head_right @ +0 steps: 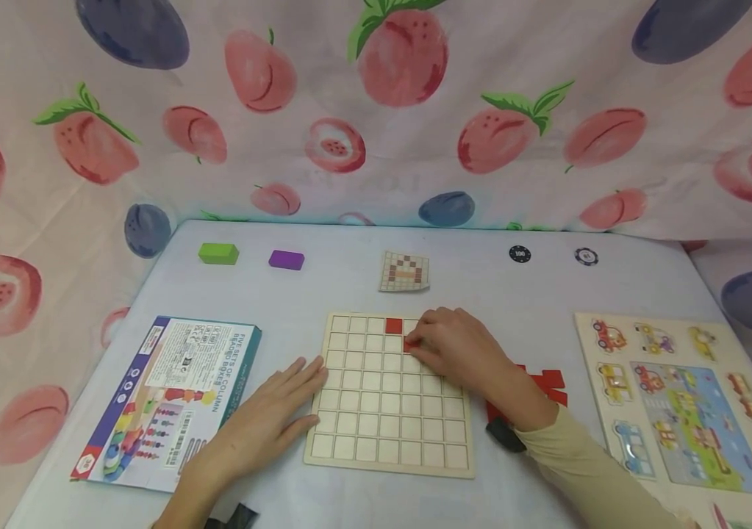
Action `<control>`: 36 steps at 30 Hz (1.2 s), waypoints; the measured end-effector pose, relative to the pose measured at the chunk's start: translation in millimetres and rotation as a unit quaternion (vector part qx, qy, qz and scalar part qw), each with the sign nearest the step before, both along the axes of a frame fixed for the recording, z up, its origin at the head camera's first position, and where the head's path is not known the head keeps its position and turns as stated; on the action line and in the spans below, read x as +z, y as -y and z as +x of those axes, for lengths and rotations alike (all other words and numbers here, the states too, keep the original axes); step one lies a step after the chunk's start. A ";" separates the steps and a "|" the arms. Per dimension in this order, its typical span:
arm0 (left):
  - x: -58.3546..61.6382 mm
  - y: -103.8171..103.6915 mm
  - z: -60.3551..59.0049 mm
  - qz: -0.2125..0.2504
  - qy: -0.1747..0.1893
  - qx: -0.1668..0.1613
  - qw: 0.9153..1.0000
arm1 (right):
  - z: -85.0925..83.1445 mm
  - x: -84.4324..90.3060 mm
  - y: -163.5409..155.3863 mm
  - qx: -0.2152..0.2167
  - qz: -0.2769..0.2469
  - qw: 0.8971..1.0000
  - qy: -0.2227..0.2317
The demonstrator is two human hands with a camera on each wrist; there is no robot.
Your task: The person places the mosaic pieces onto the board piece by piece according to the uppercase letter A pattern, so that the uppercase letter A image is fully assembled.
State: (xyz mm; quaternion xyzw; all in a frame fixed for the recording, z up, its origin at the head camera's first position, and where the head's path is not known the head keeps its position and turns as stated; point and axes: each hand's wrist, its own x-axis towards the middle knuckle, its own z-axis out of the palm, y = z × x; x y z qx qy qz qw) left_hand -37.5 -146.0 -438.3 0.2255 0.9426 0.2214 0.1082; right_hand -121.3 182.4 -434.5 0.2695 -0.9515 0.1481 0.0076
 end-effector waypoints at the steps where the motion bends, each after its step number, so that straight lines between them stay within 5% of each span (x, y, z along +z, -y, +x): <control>1: 0.1 -0.1 -0.1 0.000 0.000 0.001 1.000 | 0.4 0.4 -1.9 0.005 0.003 1.000 0.003; 7: 0.5 -0.6 -0.4 0.000 -0.002 0.002 1.000 | 9.0 2.9 -23.0 0.002 0.015 1.000 0.008; 19: 1.5 -0.3 -0.5 -0.002 0.003 -0.001 1.000 | 43.2 7.0 -99.5 -0.093 0.044 0.993 0.056; 36: 2.2 1.6 -0.1 0.019 0.005 -0.008 1.000 | 52.9 2.7 -130.6 -0.106 0.061 0.992 0.009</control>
